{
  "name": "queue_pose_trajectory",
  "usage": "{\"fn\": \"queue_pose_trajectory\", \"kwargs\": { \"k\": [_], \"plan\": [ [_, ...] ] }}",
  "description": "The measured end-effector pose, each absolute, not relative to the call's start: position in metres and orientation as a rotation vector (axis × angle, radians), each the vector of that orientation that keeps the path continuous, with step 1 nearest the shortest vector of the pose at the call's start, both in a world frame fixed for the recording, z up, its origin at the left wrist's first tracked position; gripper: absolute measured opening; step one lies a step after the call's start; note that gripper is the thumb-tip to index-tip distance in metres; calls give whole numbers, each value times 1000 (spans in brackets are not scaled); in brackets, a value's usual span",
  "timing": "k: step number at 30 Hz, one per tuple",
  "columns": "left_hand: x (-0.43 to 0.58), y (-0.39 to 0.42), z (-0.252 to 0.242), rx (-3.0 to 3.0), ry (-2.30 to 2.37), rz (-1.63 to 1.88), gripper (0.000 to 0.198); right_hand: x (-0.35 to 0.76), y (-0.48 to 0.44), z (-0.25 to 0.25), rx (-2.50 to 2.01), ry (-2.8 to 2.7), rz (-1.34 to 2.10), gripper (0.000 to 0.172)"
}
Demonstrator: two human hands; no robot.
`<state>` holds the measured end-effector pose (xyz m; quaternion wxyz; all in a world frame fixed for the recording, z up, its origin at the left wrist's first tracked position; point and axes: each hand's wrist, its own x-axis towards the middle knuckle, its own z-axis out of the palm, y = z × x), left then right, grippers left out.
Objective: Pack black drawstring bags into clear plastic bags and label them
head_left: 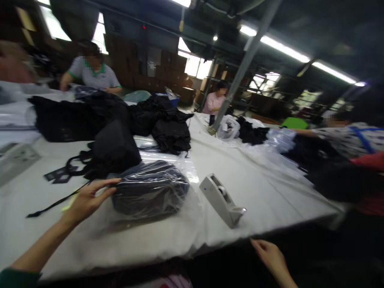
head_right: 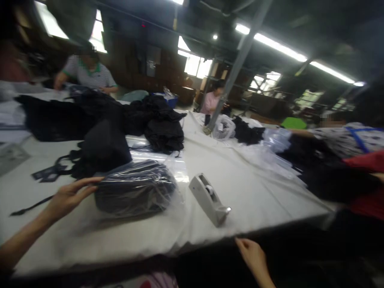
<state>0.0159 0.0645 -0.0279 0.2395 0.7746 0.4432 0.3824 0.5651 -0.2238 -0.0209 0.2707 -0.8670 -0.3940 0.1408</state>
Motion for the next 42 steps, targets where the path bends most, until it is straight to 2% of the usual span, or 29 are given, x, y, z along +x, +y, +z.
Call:
{"fn": "queue_pose_trajectory", "kwargs": {
  "k": [4,10,14,20,24,28,33,37,42],
  "plan": [
    [25,67,-15,2037,1102,1126,38,532,-152,18,-2145,-1530,234,33],
    [27,66,-16,1980,1062,1189,28,365,-38,124,-1140,-2656,65,26],
    [27,66,-15,1954,1032,1227,26,279,23,140,-855,-3093,43,24],
    [27,72,-18,1939,940,1244,24,227,74,125,-996,-3389,-115,23],
    [24,74,-20,1976,896,1263,23,209,78,121,-1170,-3428,-287,30],
    [21,74,-5,2085,878,1195,22,200,76,118,-1298,-3416,-386,29],
    [35,73,18,2433,1165,904,37,197,76,116,-1409,-3428,-303,30],
    [48,75,16,2454,1281,884,27,199,76,123,-1446,-3429,-191,28],
    [47,78,13,2446,1233,855,25,202,81,133,-1412,-3469,14,17]
  ]
}}
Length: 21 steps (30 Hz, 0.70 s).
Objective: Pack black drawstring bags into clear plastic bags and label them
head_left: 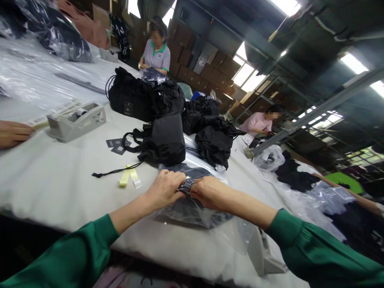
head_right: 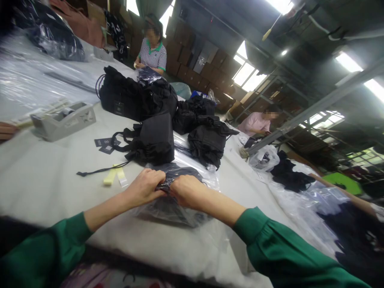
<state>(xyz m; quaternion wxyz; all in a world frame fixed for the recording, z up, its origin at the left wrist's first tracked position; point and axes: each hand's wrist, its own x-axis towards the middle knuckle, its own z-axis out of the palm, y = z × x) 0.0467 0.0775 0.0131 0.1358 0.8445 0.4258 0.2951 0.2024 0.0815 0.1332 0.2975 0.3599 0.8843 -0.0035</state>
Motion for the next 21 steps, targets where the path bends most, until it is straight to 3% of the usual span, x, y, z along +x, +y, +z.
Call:
{"fn": "queue_pose_trajectory", "kwargs": {
  "k": [5,7,11,15,19,21],
  "plan": [
    [47,78,17,2454,1213,805,25,214,85,131,904,2450,-79,19],
    [48,79,17,2448,1210,777,25,220,87,130,900,2514,-110,10],
    [49,81,18,2393,1171,744,29,229,102,131,938,2678,-223,39],
    [47,84,16,2386,1090,750,27,236,134,118,1050,2616,-714,21],
    [45,87,8,2308,1052,821,31,255,152,81,1355,2387,-1278,47],
    [47,90,4,2244,1035,853,36,263,153,62,1453,2388,-1432,51]
  ]
}}
